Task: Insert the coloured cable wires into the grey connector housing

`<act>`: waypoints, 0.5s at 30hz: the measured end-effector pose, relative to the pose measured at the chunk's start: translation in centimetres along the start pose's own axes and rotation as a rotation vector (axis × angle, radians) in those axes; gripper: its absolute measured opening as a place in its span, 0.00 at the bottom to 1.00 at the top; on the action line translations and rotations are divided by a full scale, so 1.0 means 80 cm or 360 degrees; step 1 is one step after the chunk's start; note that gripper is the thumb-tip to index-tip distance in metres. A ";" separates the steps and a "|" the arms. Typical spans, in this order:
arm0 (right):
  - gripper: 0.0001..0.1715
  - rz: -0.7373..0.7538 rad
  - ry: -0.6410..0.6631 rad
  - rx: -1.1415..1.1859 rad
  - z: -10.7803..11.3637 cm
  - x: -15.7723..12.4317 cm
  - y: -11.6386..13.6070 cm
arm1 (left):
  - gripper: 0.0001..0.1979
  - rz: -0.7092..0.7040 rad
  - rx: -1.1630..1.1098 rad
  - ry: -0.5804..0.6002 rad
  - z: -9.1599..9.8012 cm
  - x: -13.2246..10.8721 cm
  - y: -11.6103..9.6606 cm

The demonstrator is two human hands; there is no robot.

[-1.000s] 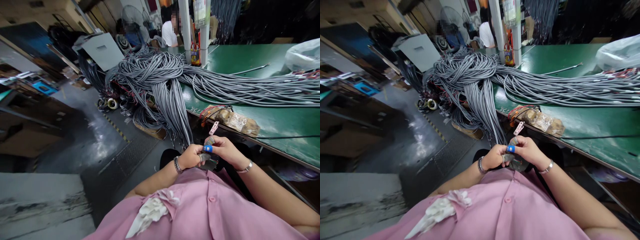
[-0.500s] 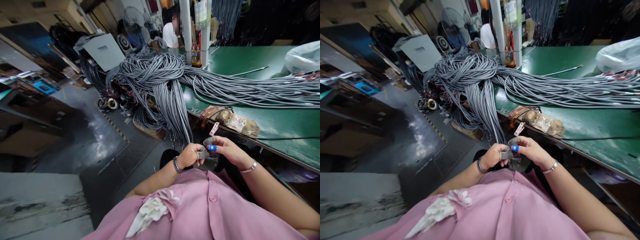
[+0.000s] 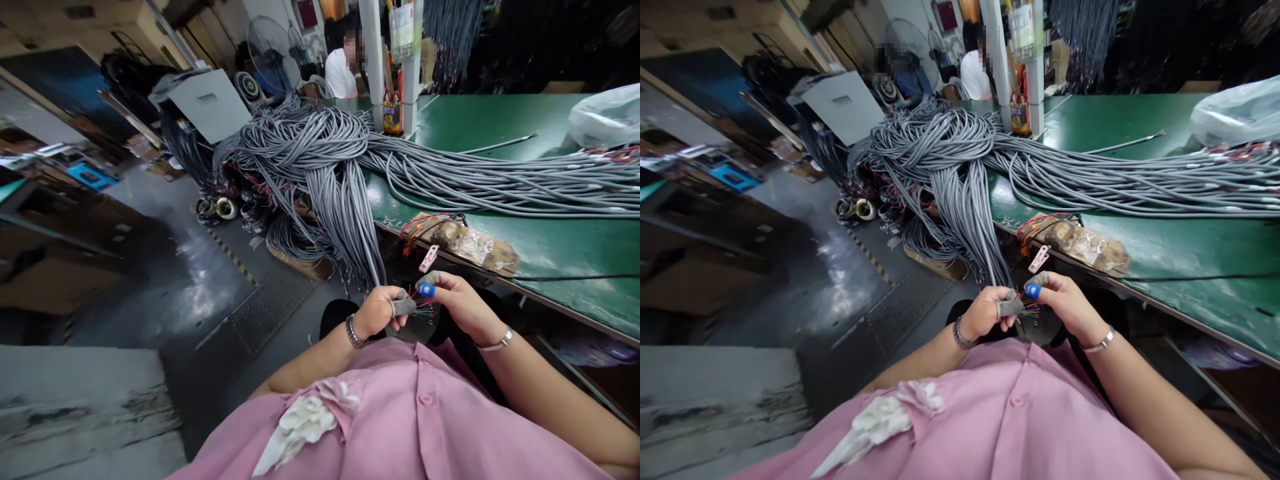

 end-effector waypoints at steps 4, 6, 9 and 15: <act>0.14 -0.0154 -0.0056 0.0348 0.022 0.007 -0.019 | 0.21 0.0044 -0.0095 -0.0007 0.005 0.003 0.004; 0.19 -0.0264 -0.0067 0.0491 0.029 0.015 -0.027 | 0.20 0.0086 -0.0192 0.0019 0.007 0.007 0.004; 0.24 -0.0351 0.0002 0.0595 0.028 0.028 -0.027 | 0.19 0.0149 -0.0302 0.0087 0.008 0.017 0.001; 0.21 0.0004 -0.0002 0.0409 0.007 0.041 -0.008 | 0.20 0.0232 -0.0354 0.0147 0.005 0.038 -0.006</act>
Point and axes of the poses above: each hand's wrist, its own x-axis towards the middle knuckle, its own z-axis out of the back of the hand, y = z × x, the point moved 1 cm from there along x, towards the middle knuckle, and after that the axes turned 11 degrees about -z, right-handed, at the moved point
